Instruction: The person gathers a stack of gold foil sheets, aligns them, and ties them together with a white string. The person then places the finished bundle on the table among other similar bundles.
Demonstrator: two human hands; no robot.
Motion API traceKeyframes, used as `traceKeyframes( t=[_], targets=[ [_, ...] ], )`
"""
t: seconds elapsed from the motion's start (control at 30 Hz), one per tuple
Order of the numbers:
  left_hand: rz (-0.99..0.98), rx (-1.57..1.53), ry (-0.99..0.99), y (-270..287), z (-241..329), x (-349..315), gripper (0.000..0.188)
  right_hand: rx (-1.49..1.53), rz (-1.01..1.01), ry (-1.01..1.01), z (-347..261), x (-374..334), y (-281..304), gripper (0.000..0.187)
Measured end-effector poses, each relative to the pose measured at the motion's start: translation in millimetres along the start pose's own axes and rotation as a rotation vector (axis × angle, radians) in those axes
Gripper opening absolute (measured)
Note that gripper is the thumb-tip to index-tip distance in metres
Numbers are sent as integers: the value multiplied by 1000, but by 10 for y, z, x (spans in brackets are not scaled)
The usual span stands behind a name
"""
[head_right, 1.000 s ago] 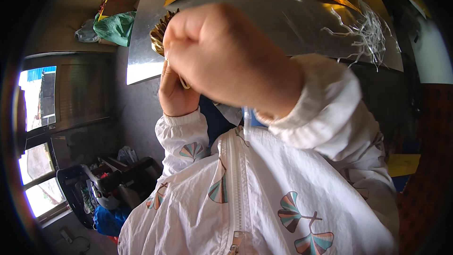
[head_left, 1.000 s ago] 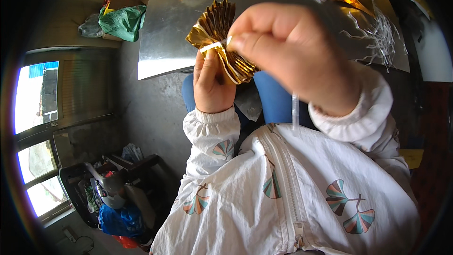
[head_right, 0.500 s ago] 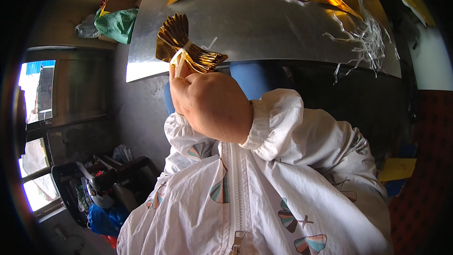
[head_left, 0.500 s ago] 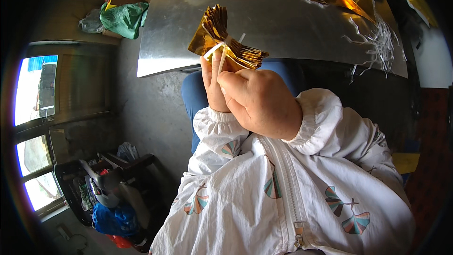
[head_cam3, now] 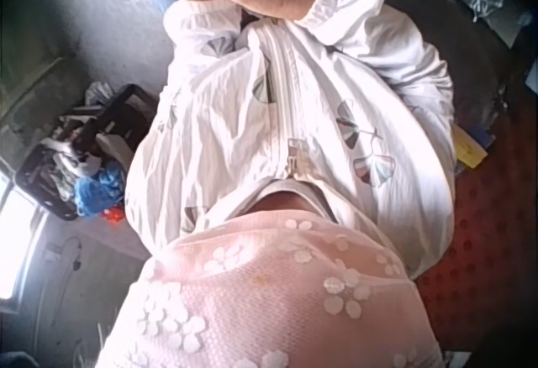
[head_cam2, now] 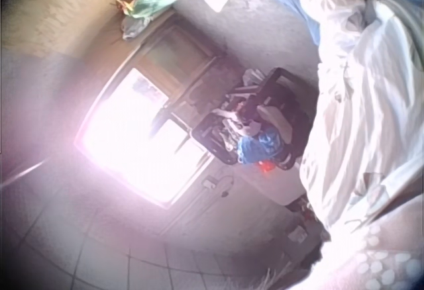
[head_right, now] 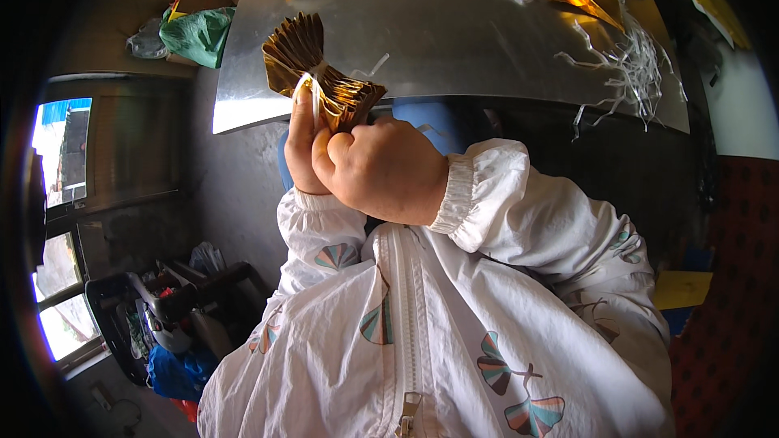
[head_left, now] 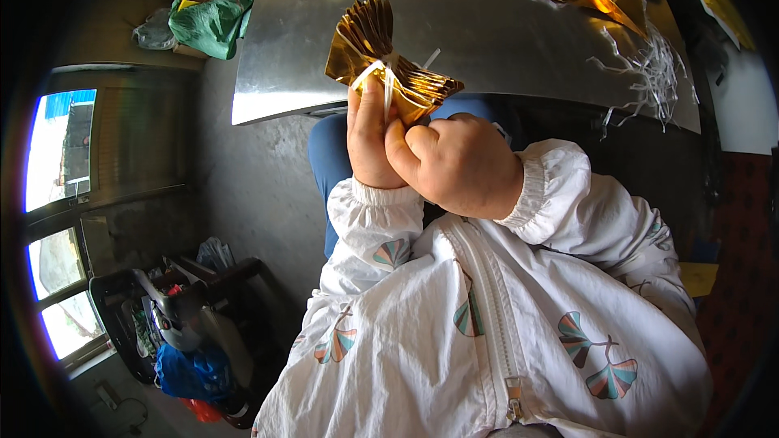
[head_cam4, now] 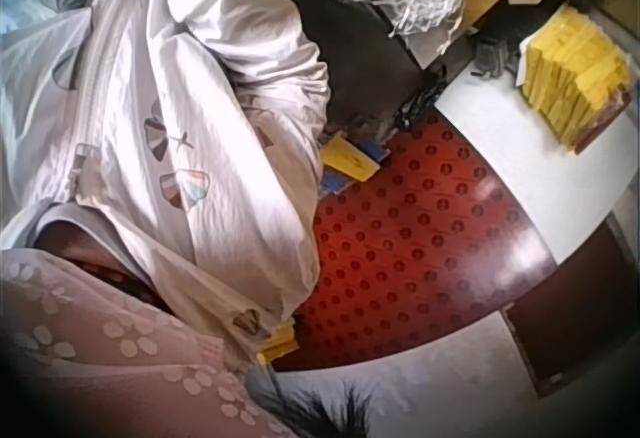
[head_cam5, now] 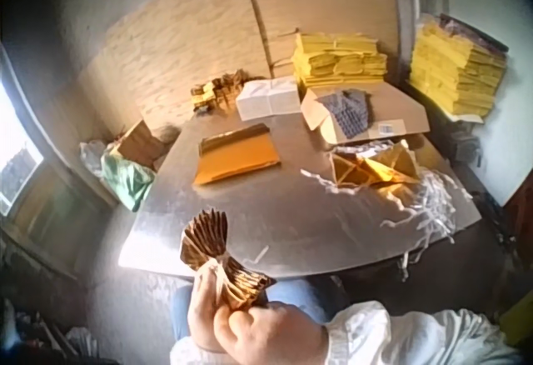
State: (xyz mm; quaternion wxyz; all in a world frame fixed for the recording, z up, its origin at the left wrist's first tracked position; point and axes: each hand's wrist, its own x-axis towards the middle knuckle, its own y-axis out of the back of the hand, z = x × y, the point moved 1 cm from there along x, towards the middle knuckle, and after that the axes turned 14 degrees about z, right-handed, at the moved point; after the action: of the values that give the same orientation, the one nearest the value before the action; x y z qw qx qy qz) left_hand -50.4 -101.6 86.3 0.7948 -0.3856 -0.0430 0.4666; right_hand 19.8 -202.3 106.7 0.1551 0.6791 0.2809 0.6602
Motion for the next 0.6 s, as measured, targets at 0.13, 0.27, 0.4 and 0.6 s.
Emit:
traceKeyframes(
  t=[0.13, 0.27, 0.4, 0.6],
  targets=[
    [2, 23, -35, -26, 8, -9, 19, -51, 2, 27, 28, -36, -11, 26],
    [-10, 21, -30, -37, -20, -5, 20, -54, -44, 57, 69, -67, -16, 26],
    [-28, 69, -64, -21, -24, -5, 21, -23, -31, 63, 81, -68, -14, 22],
    [-92, -14, 13, -43, 12, -9, 22, -26, 0, 60, 84, -39, 0, 21]
  ],
)
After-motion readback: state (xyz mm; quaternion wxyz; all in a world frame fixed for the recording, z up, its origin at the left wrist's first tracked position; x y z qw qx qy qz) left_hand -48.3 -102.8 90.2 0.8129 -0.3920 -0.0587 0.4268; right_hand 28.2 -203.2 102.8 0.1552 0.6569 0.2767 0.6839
